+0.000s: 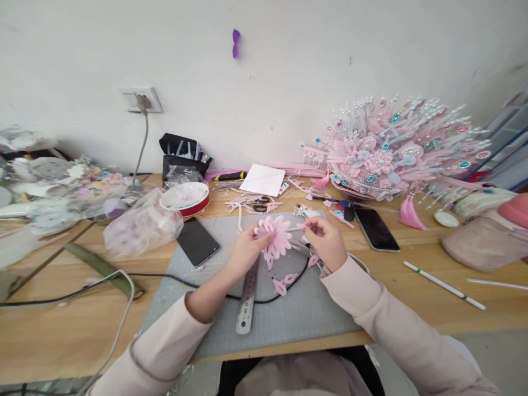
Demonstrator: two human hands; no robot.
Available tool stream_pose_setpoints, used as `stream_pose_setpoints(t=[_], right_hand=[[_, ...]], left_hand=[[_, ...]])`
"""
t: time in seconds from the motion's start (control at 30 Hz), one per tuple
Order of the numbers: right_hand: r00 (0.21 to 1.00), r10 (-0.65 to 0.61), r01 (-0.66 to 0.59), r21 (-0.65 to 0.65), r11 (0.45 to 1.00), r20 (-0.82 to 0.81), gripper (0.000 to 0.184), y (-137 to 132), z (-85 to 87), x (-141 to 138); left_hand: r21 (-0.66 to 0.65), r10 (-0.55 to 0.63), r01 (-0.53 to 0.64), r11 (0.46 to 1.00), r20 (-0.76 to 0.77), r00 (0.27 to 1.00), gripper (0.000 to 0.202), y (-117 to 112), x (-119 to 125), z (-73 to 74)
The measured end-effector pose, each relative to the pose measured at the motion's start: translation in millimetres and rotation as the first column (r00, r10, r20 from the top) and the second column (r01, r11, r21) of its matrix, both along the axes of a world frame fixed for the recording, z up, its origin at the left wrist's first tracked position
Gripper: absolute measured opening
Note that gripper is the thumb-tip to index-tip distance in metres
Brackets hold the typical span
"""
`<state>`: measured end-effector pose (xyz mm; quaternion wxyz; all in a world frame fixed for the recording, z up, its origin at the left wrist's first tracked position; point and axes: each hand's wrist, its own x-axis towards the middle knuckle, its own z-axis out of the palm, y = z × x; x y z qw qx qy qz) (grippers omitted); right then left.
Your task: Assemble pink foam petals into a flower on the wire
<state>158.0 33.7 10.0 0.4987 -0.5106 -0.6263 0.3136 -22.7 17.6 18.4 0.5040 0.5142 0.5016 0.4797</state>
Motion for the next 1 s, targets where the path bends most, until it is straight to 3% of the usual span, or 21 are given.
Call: stream_pose_setpoints(t=[0.07, 0.23, 0.47, 0.73, 1.0], right_hand=[[0.998, 0.05, -0.049, 0.036, 0.998, -0.038, 0.011, -2, 4.4, 0], [0.971, 0.215, -0.225, 0.1, 0.969, 0.1, 0.017, -8, 7.5, -4], [0.968, 0.114, -0.159, 0.2, 0.967, 0.223, 0.012, -12, 8.5, -5], [0.971, 0.145, -0.178, 0.169, 0.969, 0.192, 0.01, -13, 5.7, -6], [0.956, 0.122, -0.175, 0.185, 0.967, 0.267, 0.012, -13, 5.8, -6]], left_hand=[[-0.001, -0.024, 0.024, 1.0, -0.022, 0.999, 0.031, -3, 3, 0.7], [0.019, -0.069, 0.07, 0.997, -0.036, 0.997, 0.028, -5, 7, -6.2], [0.055, -0.077, 0.082, 0.995, -0.094, 0.993, 0.027, -4, 6, -15.0], [0.079, -0.093, 0.103, 0.992, -0.116, 0.989, 0.025, -8, 9, -9.5], [0.08, -0.113, 0.121, 0.989, -0.093, 0.989, 0.022, -10, 9, -14.7]])
